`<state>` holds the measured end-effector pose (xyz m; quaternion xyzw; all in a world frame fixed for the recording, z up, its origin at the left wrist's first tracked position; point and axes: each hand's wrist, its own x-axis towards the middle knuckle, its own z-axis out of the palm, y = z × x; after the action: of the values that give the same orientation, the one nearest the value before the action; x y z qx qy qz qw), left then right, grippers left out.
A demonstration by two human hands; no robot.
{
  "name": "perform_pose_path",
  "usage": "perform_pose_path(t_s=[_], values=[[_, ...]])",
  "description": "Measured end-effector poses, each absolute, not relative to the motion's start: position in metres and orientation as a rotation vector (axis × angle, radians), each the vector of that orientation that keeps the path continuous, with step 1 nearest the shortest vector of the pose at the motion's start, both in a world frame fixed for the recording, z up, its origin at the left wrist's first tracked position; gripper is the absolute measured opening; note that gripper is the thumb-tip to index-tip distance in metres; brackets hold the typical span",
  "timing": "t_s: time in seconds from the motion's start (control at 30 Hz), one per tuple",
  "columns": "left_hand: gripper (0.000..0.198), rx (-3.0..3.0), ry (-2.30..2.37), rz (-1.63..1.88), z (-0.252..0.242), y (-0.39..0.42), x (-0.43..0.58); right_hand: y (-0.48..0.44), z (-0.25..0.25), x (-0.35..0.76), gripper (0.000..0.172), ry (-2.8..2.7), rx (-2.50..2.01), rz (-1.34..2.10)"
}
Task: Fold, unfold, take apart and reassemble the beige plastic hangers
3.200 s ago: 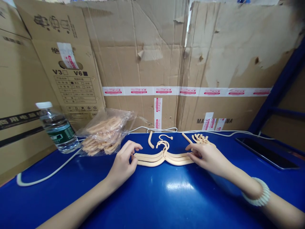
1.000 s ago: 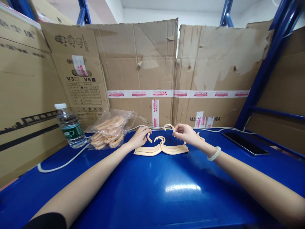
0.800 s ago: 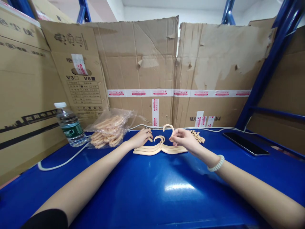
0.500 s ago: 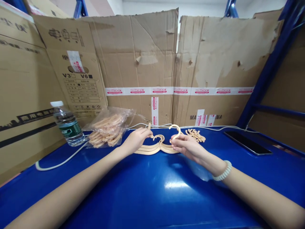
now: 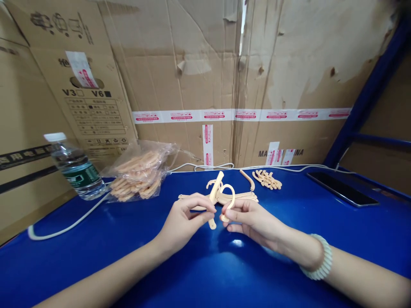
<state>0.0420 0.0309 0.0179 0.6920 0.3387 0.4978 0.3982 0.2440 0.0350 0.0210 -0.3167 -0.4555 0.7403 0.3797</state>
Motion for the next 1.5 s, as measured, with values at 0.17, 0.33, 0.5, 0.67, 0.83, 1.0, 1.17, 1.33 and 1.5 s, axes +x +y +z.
perform_pose_path(t_s=[0.17, 0.33, 0.5, 0.67, 0.83, 1.0, 1.17, 1.33, 1.5], values=[[0.061, 1.395, 0.801, 1.301, 0.011, 0.027, 0.048, 0.031, 0.02, 0.242, 0.03, -1.17, -0.841, 1.891], [0.038, 1.331, 0.869, 1.306, 0.008, 0.021, 0.049, 0.033, 0.02, 0.246, 0.029, -1.207, -0.812, 1.935], [0.021, 1.465, 0.893, 1.338, 0.01, 0.017, 0.049, 0.034, 0.023, 0.247, 0.027, -1.211, -0.805, 1.937], [0.022, 1.515, 0.837, 1.308, 0.013, 0.014, 0.051, 0.033, 0.019, 0.245, 0.028, -1.194, -0.803, 1.921], [0.025, 1.518, 0.813, 1.287, 0.012, 0.013, 0.052, 0.033, 0.013, 0.242, 0.03, -1.21, -0.846, 1.847], [0.024, 1.493, 0.844, 1.283, 0.009, 0.013, 0.054, 0.034, 0.011, 0.242, 0.033, -1.304, -0.84, 1.729], [0.026, 1.509, 0.896, 1.272, 0.009, 0.011, 0.056, 0.036, 0.007, 0.242, 0.037, -1.45, -0.824, 1.558], [0.023, 1.514, 0.935, 1.264, 0.006, 0.009, 0.06, 0.035, 0.002, 0.24, 0.027, -1.516, -0.846, 1.411], [0.02, 1.505, 0.958, 1.253, 0.005, 0.008, 0.061, 0.034, 0.002, 0.239, 0.024, -1.536, -0.86, 1.38]])
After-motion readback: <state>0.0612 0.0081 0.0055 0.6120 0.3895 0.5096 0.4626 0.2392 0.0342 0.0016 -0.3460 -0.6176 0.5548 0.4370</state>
